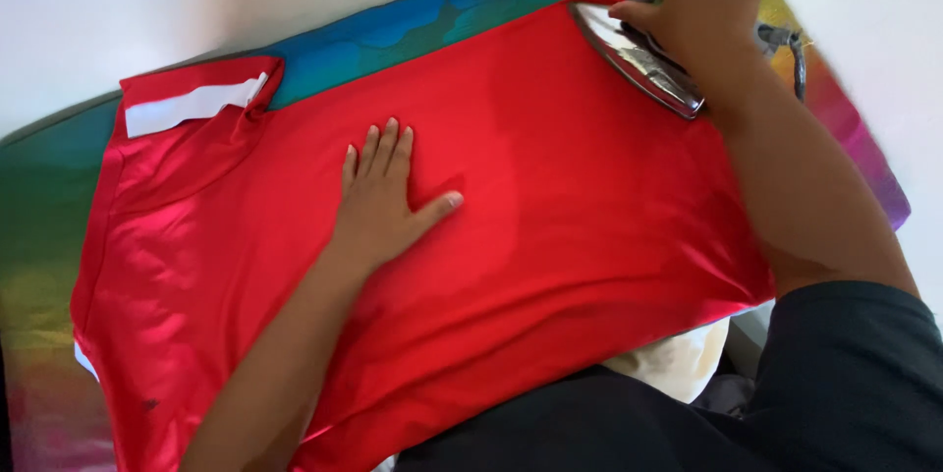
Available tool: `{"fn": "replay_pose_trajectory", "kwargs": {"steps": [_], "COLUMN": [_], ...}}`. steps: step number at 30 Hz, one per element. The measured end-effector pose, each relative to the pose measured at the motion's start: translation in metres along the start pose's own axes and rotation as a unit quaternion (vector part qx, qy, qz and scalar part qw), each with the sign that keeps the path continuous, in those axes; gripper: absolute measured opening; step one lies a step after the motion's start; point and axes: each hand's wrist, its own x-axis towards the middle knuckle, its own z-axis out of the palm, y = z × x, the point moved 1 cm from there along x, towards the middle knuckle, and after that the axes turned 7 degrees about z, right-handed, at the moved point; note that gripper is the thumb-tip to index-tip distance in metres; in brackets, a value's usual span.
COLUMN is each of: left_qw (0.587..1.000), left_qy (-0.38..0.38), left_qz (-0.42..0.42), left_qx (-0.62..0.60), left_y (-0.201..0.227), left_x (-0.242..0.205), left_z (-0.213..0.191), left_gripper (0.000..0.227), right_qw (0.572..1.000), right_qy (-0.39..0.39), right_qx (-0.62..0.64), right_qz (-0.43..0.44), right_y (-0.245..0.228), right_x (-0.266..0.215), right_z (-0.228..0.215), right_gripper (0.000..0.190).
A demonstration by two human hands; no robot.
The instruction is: Ironing a red sports jersey on a flat surface using a handheld iron.
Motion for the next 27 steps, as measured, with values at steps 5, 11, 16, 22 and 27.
{"fn": "replay_pose_trajectory", "kwargs": {"steps": [5,11,16,22,27], "left_qw": [0.997,0.999,0.998,0.997,0.998], "left_qy": [0.056,0.025,0.051,0.054,0.004], "left_qz": [0.009,-0.011,0.0,-0.026,-0.061], "left_qx": [-0.044,0.03,0.032,0.049,0.009], "left_y": [-0.053,-0.101,-0.102,-0.12,-0.147], "left_x": [-0.02,-0.049,-0.054,-0.073,-0.104], "left_z": [-0.031,-0.038,-0.028,-0.036,-0.055], "left_gripper": [0.069,0.082,0.081,0.08,0.08], "right_qw": [0.999,0.991,0.969,0.934,0.918], "right_qy": [-0.01,0.0,-0.101,-0.129,-0.168], "right_qx": [0.031,0.01,0.002,0.078,0.067], "right_qz": [-0.031,-0.133,-0.225,-0.323,-0.354], "right_y": [0.004,-0.03,-0.11,-0.187,-0.227], "right_x": [-0.013,-0.033,-0.053,-0.072,-0.086], "right_z": [-0.035,-0.076,-0.122,-0.14,-0.163], "right_gripper": [0.069,0.071,0.074,0.066,0.069]}}
